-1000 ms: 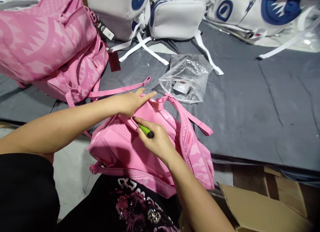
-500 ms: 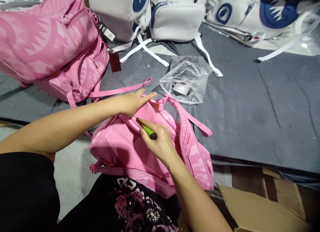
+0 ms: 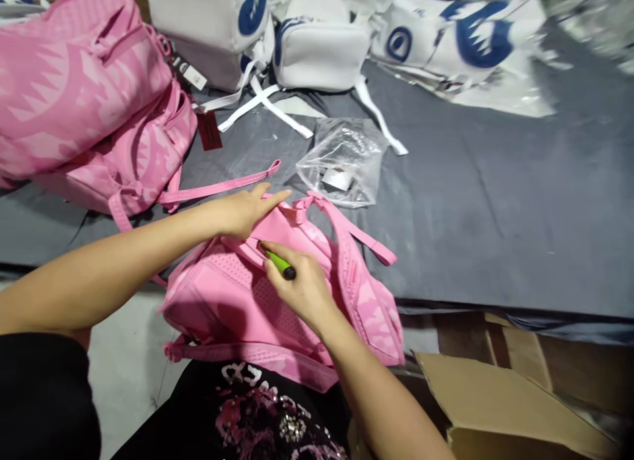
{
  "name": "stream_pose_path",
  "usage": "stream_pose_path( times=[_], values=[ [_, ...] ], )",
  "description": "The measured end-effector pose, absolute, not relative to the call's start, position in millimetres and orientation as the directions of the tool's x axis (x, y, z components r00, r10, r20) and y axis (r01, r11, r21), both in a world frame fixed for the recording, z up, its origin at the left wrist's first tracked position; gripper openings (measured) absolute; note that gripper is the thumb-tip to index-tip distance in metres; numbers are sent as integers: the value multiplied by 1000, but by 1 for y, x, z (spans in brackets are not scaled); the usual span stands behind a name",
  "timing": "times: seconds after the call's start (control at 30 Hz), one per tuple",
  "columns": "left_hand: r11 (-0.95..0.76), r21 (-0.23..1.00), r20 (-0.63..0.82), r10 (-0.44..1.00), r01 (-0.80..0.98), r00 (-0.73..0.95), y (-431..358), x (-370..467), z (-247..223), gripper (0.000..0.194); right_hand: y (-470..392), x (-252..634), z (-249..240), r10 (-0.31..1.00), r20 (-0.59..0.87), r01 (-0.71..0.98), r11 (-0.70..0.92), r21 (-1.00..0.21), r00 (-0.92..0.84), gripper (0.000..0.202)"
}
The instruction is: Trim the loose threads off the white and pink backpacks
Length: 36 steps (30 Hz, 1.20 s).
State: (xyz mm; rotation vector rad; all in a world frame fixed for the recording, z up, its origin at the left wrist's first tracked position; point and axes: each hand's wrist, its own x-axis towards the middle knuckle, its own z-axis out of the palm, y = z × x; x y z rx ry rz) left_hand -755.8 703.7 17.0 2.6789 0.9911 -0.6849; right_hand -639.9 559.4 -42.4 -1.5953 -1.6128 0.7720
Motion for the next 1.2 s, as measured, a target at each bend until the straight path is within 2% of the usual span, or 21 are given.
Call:
stream_pose_path(
  times=[0.2,0.27,0.33,0.4,0.47,0.53,0.6,0.67,1.0,1.2],
  values=[
    [-756,45,-472,560,653,681,703,-758,18,113,557,-633,-23,997,72,462,53,-885,25,28],
    [-755,65,-457,559,652,692,703,-760,17,108,553,-613,-8,979,182,458,121,-881,92,23],
    [-751,84,-443,561,655,699,703,-761,15,107,559,-582,-1,909,334,512,170,-842,248,21],
    [-747,99,-429,564,658,705,703,-763,13,109,578,-549,-8,814,432,637,102,-764,389,26],
    [-746,108,-416,567,658,711,703,-764,11,110,608,-520,-29,833,381,771,-82,-631,401,32],
    [-746,113,-403,569,656,717,702,-765,10,109,643,-499,-55,931,177,895,-236,-379,320,31],
    [-750,121,-389,567,650,726,702,-766,9,109,676,-486,-77,978,43,974,-198,-112,204,30],
    [-758,128,-379,559,640,738,701,-767,8,109,702,-478,-92,990,12,990,-139,20,139,33],
    [-760,138,-400,544,635,737,704,-765,7,113,725,-468,-115,992,-41,990,-116,84,120,42],
    [-759,124,-412,547,640,729,702,-763,11,114,719,-468,-114,985,-28,985,-171,4,171,28]
  ],
)
